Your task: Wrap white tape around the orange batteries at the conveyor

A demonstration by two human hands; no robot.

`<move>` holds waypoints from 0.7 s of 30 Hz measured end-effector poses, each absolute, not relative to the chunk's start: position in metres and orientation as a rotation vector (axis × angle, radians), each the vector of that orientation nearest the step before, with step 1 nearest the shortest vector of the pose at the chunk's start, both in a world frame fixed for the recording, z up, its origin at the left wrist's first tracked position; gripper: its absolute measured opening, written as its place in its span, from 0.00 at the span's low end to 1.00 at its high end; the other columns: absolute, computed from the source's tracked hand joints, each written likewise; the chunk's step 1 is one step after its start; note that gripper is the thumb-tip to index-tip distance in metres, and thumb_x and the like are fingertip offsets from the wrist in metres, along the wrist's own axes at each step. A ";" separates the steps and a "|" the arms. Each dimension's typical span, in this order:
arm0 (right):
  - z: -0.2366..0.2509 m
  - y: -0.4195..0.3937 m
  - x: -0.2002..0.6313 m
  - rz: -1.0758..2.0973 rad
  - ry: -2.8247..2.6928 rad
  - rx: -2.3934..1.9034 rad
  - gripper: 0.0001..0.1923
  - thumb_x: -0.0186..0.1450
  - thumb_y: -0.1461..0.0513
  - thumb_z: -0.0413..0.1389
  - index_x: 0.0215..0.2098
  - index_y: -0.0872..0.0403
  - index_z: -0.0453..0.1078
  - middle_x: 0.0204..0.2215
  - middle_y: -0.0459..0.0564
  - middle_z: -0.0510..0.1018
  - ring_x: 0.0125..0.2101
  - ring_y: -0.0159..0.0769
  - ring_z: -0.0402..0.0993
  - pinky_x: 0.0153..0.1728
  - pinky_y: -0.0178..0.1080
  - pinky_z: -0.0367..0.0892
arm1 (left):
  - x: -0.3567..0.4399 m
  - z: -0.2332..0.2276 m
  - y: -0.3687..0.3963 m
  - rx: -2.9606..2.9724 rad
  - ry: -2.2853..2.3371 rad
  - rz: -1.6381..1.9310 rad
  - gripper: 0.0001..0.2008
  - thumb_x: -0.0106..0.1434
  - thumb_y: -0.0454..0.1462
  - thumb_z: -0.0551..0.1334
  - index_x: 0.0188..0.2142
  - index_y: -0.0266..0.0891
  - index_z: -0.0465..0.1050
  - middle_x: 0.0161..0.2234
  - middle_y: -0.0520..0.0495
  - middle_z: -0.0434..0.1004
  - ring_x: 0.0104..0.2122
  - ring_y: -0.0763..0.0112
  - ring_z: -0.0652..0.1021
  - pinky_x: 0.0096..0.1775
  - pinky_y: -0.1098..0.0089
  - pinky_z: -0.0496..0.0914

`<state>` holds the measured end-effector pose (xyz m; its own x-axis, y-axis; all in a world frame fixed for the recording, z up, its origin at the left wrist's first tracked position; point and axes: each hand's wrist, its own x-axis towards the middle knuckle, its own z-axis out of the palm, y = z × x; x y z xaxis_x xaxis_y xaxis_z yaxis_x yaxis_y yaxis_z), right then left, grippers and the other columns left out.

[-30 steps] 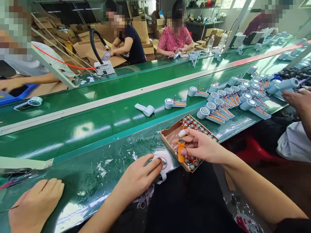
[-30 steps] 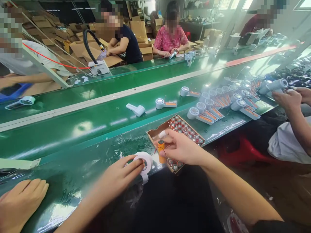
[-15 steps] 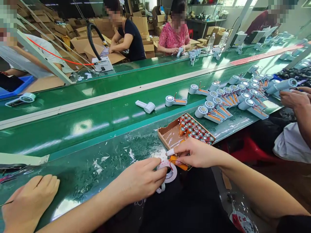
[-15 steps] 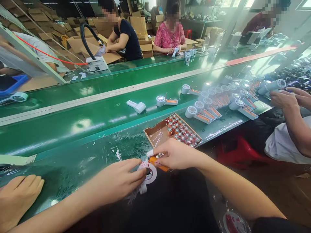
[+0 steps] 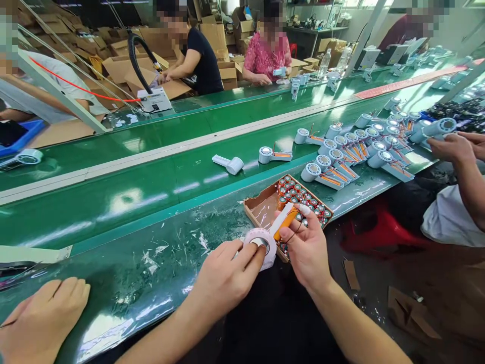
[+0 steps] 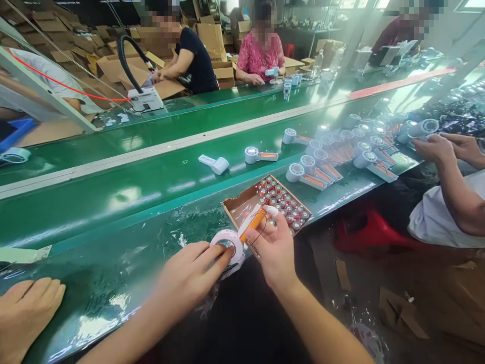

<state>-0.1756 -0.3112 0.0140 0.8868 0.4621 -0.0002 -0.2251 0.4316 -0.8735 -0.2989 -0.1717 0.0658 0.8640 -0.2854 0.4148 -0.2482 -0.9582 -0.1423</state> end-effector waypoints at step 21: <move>0.003 -0.369 -0.065 0.165 -0.289 -1.109 0.27 0.62 0.59 0.70 0.55 0.44 0.67 0.45 0.52 0.83 0.46 0.47 0.81 0.43 0.47 0.80 | -0.053 0.045 -0.001 -3.129 -0.749 0.017 0.29 0.67 0.55 0.57 0.61 0.45 0.71 0.60 0.38 0.71 0.59 0.51 0.72 0.56 0.58 0.69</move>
